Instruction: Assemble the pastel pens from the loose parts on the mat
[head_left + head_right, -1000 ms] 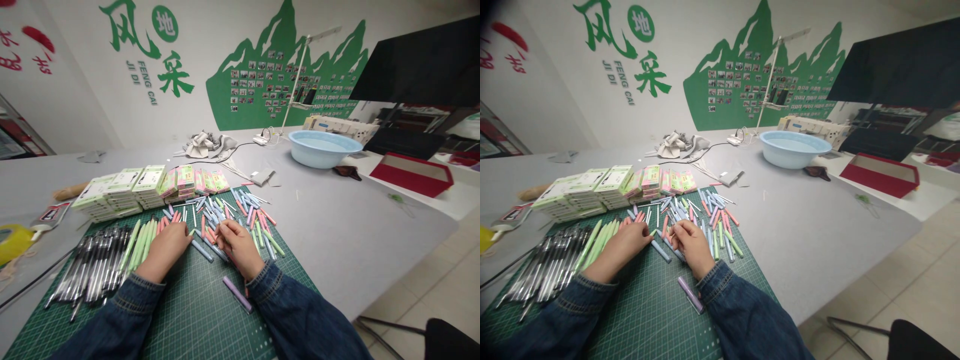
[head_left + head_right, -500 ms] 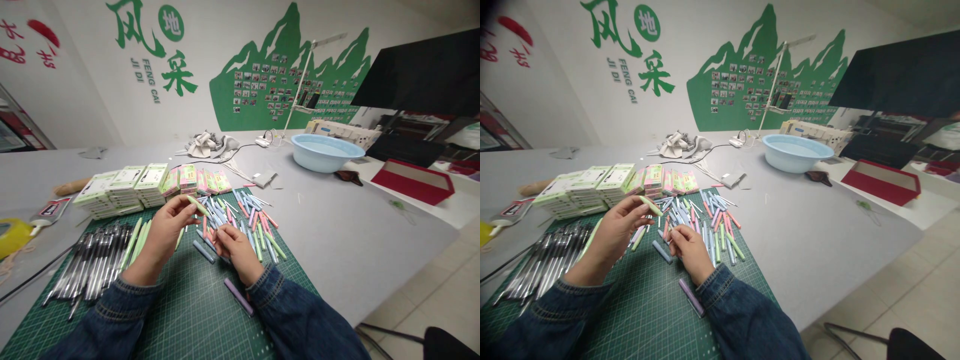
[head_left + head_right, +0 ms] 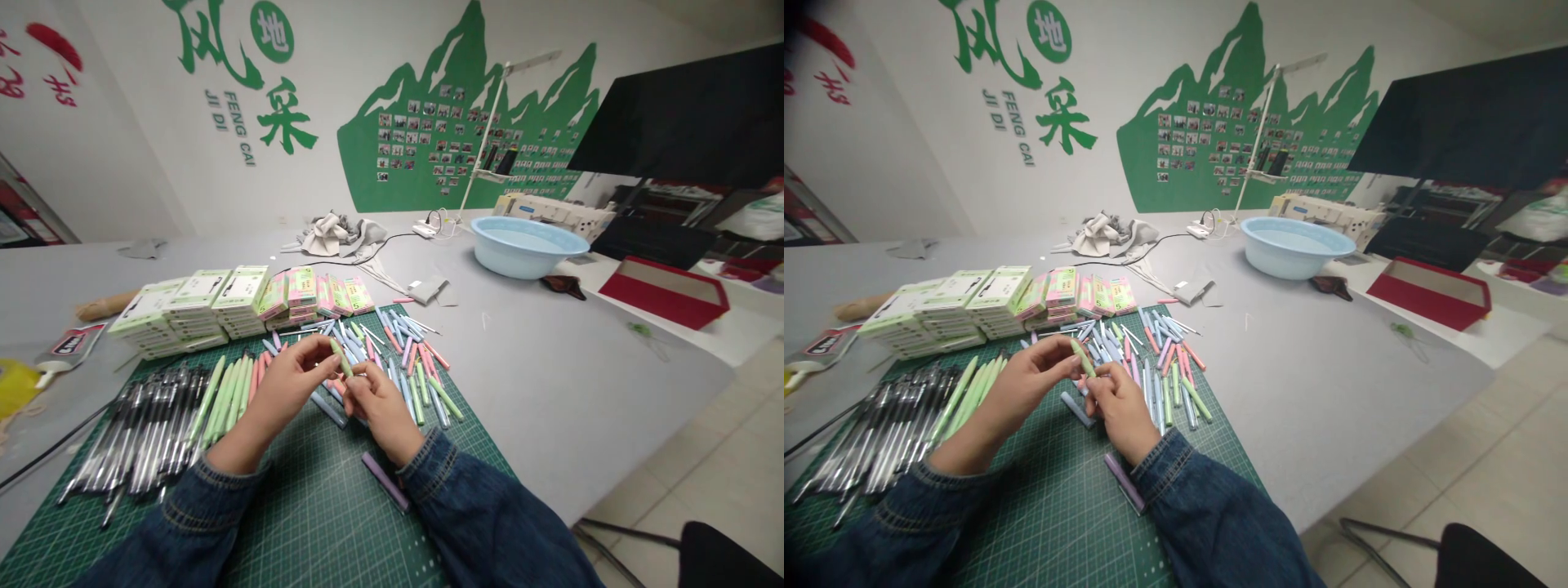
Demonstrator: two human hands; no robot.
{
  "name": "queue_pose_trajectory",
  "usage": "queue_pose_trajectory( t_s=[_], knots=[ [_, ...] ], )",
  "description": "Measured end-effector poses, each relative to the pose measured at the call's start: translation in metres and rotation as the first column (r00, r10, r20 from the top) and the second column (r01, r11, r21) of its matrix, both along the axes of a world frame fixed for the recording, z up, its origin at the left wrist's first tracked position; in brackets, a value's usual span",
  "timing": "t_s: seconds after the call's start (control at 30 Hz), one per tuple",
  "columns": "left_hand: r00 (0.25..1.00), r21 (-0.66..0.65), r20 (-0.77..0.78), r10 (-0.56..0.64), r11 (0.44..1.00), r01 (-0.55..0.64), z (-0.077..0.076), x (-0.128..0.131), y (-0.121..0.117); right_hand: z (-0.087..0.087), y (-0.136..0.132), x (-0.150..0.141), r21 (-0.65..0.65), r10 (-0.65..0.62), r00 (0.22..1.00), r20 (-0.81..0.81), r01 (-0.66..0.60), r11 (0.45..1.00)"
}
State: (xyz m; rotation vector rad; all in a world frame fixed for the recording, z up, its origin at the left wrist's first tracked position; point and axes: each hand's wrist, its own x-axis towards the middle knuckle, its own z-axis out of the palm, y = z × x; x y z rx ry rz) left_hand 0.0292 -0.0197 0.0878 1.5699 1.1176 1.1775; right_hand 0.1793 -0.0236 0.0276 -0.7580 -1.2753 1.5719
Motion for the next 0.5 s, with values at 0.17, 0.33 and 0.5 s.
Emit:
queue_pose_trajectory(
  t_s=[0.17,0.33,0.5],
  knots=[
    [0.999,-0.019,0.037,-0.016,1.0,0.016,-0.0017,-0.0013,-0.0002,-0.0011,-0.0006,-0.0008,0.025,-0.057,0.998,0.009,0.057,0.998],
    [0.999,-0.007,0.03,-0.029,1.0,0.029,-0.0015,-0.0007,-0.0002,-0.0012,-0.0012,0.0002,0.028,-0.097,0.995,0.002,0.097,0.995],
    [0.999,0.003,0.02,-0.041,0.999,0.041,0.0007,0.0032,-0.0016,0.0008,-0.002,0.0006,0.007,-0.096,0.995,0.04,0.096,0.995]
  ],
)
